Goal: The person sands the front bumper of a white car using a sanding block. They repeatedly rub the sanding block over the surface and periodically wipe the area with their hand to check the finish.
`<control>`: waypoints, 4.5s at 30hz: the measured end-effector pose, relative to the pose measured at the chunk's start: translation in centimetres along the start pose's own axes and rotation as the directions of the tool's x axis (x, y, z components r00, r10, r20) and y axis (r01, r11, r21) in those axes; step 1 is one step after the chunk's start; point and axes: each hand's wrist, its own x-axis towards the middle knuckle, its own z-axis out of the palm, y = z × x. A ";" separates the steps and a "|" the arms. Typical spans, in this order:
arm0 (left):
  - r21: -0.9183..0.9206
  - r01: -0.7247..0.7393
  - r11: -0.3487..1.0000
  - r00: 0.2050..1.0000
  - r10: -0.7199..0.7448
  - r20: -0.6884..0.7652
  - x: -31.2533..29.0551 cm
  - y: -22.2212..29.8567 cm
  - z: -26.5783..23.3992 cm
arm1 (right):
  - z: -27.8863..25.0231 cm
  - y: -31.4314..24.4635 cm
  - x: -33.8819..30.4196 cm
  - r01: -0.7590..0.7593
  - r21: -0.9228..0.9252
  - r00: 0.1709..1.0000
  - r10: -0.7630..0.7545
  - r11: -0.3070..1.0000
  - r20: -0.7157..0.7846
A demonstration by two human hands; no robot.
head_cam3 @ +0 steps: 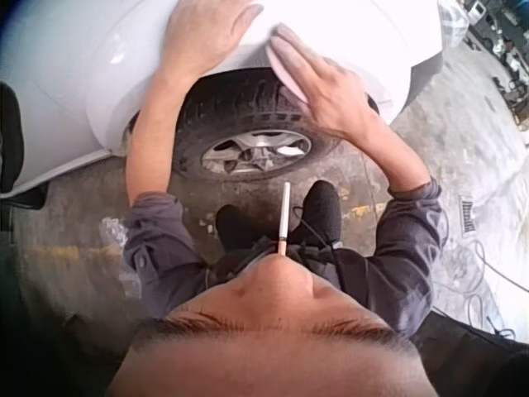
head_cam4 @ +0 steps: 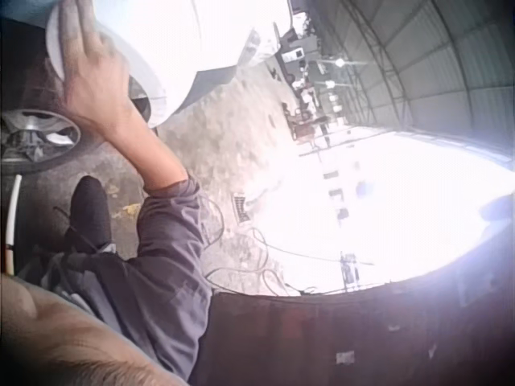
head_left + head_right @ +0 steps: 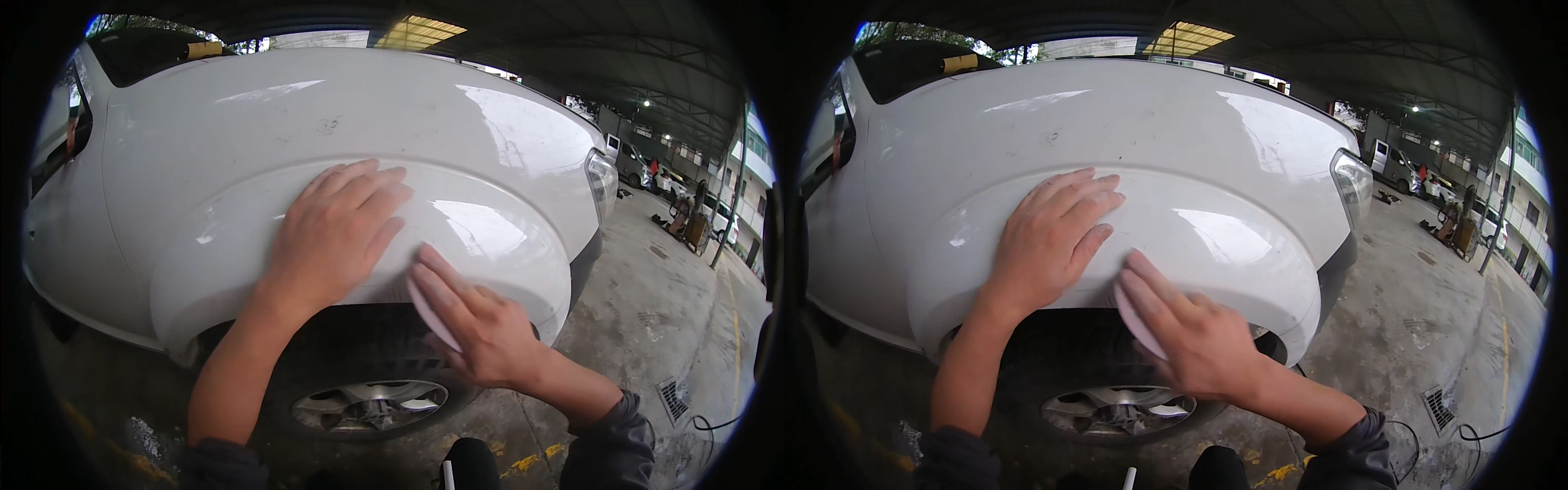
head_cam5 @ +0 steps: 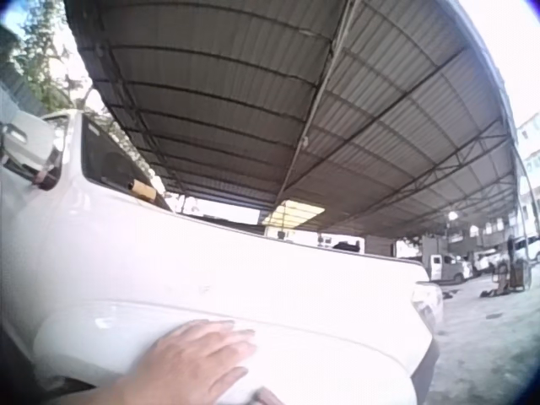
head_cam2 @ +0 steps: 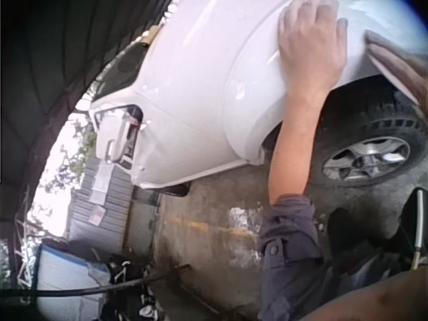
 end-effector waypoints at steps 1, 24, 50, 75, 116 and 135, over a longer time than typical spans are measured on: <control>0.000 0.004 1.000 1.000 -0.004 0.001 0.0 0.0 0.1 | -0.1 0.4 -0.5 -0.009 -0.004 1.000 0.009 1.000 0.011; -0.015 0.010 1.000 1.000 -0.010 0.000 0.0 0.1 -0.1 | 1.3 -1.3 0.4 -0.114 -0.085 0.993 0.111 0.990 -0.044; -0.001 0.012 1.000 0.999 -0.012 -0.034 0.2 0.3 0.3 | 2.5 -1.6 0.5 -0.121 -0.037 0.975 0.112 0.992 -0.190; -0.025 0.000 1.000 0.998 -0.001 -0.061 0.6 -0.2 0.5 | 3.3 -1.0 0.2 -0.097 -0.056 0.957 0.078 0.994 -0.280; -0.086 0.057 0.995 0.997 -0.061 -0.043 0.3 0.1 0.0 | 4.0 -2.4 0.8 -0.122 -0.050 0.947 0.101 0.991 -0.305; -0.241 0.137 0.961 0.984 -0.159 -0.075 0.3 0.2 -0.1 | 5.0 -5.3 4.1 -0.256 0.050 0.906 0.257 0.966 -0.336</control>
